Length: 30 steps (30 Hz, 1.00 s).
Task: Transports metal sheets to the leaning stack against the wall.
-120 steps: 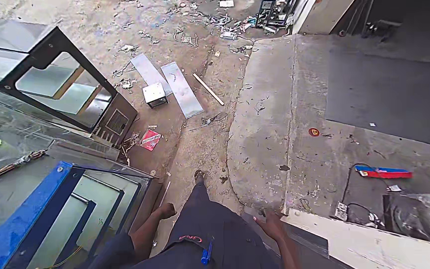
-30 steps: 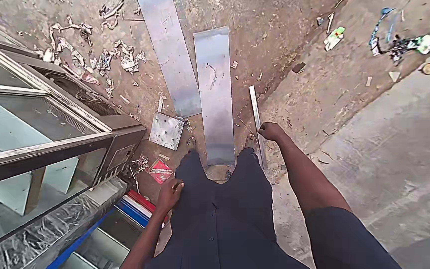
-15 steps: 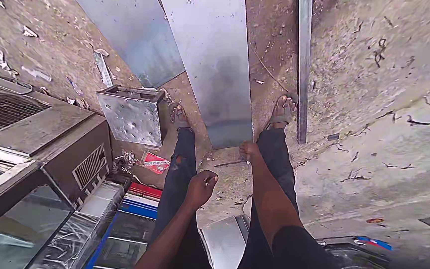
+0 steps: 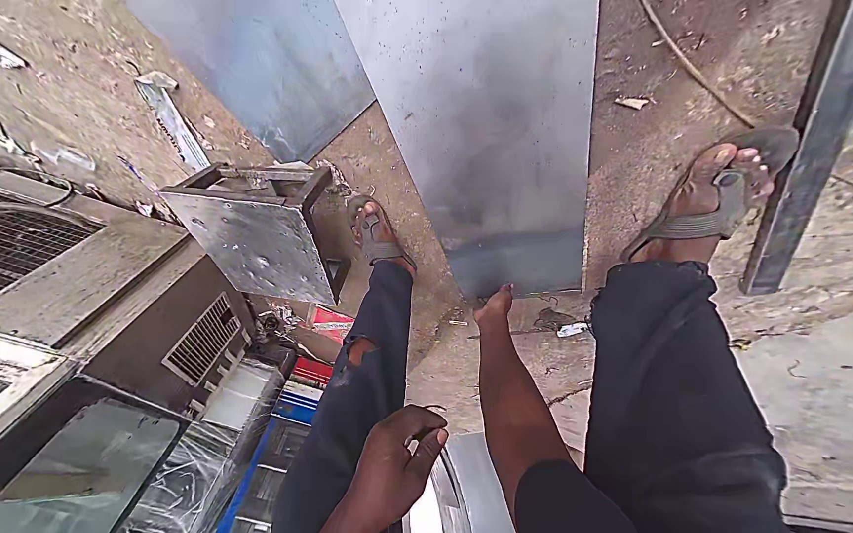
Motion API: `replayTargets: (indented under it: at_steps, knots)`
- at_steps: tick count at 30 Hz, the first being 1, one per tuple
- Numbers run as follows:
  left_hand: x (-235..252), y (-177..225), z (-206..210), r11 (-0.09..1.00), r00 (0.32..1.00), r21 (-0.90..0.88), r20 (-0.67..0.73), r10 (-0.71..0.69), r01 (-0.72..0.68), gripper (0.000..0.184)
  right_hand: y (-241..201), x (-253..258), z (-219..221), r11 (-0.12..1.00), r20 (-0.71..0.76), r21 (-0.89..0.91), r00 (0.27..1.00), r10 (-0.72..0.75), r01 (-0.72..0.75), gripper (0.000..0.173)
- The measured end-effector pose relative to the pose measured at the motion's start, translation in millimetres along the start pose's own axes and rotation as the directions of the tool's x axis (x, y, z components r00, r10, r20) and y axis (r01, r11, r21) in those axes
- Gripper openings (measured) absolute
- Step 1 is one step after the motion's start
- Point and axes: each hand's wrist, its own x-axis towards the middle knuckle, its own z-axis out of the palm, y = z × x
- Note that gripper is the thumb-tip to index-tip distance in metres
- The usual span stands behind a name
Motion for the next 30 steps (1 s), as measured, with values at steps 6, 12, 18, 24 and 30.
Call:
replayTargets:
  at_steps: [6, 12, 18, 24, 30]
  knots:
    - [3, 10, -6, 1.0, 0.999, -0.003, 0.035, 0.005, -0.005, 0.018, -8, 7, -17, 0.991, 0.018, -0.011, 0.991, 0.13, -0.13, 0.096]
    - [4, 9, -8, 0.999, 0.995, 0.04, 0.099, -0.022, 0.018, 0.022, 5, 5, -33, 0.992, -0.017, -0.094, 0.996, 0.088, -0.089, 0.084]
    - [5, 10, -9, 0.999, 0.996, 0.037, 0.087, -0.024, 0.021, 0.022, -17, -32, -28, 0.993, 0.104, -0.114, 0.994, 0.024, -0.012, 0.076]
    - [10, 15, -12, 0.999, 1.0, -0.042, 0.031, -0.003, 0.004, 0.023, -47, -102, 54, 0.99, 0.315, -0.11, 0.948, -0.049, 0.087, 0.065]
    - [8, 18, -30, 0.983, 0.994, -0.172, -0.099, 0.055, -0.071, 0.023, -44, -192, 217, 0.989, 0.649, 0.047, 0.748, -0.137, 0.141, 0.051]
